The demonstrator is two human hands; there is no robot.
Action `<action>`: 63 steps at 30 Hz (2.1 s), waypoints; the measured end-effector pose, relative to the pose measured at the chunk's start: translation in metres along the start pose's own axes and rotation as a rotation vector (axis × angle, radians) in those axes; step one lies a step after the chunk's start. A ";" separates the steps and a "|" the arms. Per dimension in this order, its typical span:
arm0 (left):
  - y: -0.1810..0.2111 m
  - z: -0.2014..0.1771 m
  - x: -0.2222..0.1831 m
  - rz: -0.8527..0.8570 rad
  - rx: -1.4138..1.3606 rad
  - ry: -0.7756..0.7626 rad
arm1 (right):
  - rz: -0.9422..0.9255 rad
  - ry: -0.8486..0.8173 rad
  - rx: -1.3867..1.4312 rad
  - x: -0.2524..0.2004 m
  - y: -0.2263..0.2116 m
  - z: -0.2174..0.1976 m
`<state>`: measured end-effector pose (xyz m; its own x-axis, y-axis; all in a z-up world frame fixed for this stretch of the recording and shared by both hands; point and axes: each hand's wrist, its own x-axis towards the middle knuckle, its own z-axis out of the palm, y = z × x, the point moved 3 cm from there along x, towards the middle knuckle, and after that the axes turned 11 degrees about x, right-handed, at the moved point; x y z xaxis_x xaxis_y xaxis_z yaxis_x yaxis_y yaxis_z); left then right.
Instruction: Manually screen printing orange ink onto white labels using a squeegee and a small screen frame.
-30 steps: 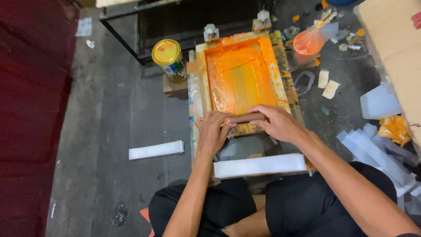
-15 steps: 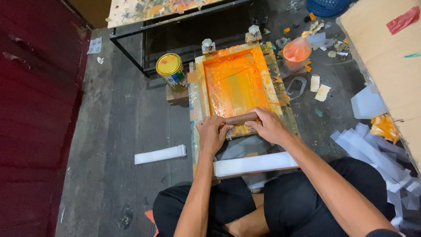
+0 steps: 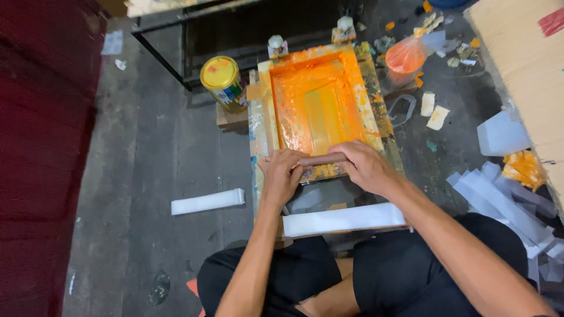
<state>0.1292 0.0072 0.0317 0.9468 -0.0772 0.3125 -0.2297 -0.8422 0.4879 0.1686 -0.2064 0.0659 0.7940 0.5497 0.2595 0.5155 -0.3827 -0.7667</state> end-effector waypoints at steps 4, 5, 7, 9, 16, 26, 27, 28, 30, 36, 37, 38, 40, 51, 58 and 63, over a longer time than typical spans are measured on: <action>-0.019 0.004 0.027 0.019 -0.012 0.036 | -0.126 -0.004 -0.046 0.032 0.012 -0.009; -0.024 0.007 0.040 0.027 0.050 0.063 | -0.190 0.008 -0.072 0.047 0.021 -0.011; -0.036 0.013 0.065 0.030 0.107 0.079 | -0.243 0.014 -0.093 0.074 0.048 -0.011; -0.047 0.020 0.092 0.010 0.195 0.136 | -0.289 0.033 -0.224 0.098 0.083 -0.009; -0.057 0.023 0.141 0.086 0.225 0.228 | -0.257 0.095 -0.314 0.138 0.097 -0.009; -0.054 0.025 0.092 0.083 0.227 0.054 | -0.151 -0.024 -0.236 0.084 0.105 -0.001; -0.050 0.025 0.080 0.087 0.227 0.017 | -0.132 -0.048 -0.233 0.072 0.103 0.003; -0.042 0.019 0.069 0.091 0.229 0.025 | -0.138 -0.043 -0.237 0.062 0.086 0.000; -0.023 0.008 0.048 0.100 0.207 -0.019 | -0.095 -0.053 -0.200 0.042 0.053 -0.007; -0.008 0.002 0.010 0.093 0.211 -0.074 | -0.008 -0.070 -0.110 0.008 0.014 -0.014; -0.008 0.003 0.008 0.098 0.216 -0.065 | -0.017 -0.064 -0.113 0.006 0.012 -0.015; -0.009 0.005 0.008 0.077 0.216 -0.061 | -0.015 -0.052 -0.111 0.005 0.012 -0.015; -0.011 0.013 0.002 0.058 0.216 -0.055 | -0.015 -0.037 -0.110 0.000 0.018 -0.009; -0.011 0.019 -0.004 -0.070 0.001 0.013 | 0.096 0.072 0.126 -0.007 0.030 0.004; -0.007 0.017 -0.005 -0.065 0.009 0.031 | 0.122 0.068 0.122 -0.008 0.031 0.006; -0.008 0.017 -0.006 -0.059 -0.019 0.019 | 0.120 0.064 0.079 -0.011 0.030 0.007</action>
<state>0.1289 0.0058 0.0118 0.9546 -0.0174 0.2974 -0.1777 -0.8345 0.5216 0.1734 -0.2187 0.0363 0.8686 0.4543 0.1980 0.3905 -0.3815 -0.8378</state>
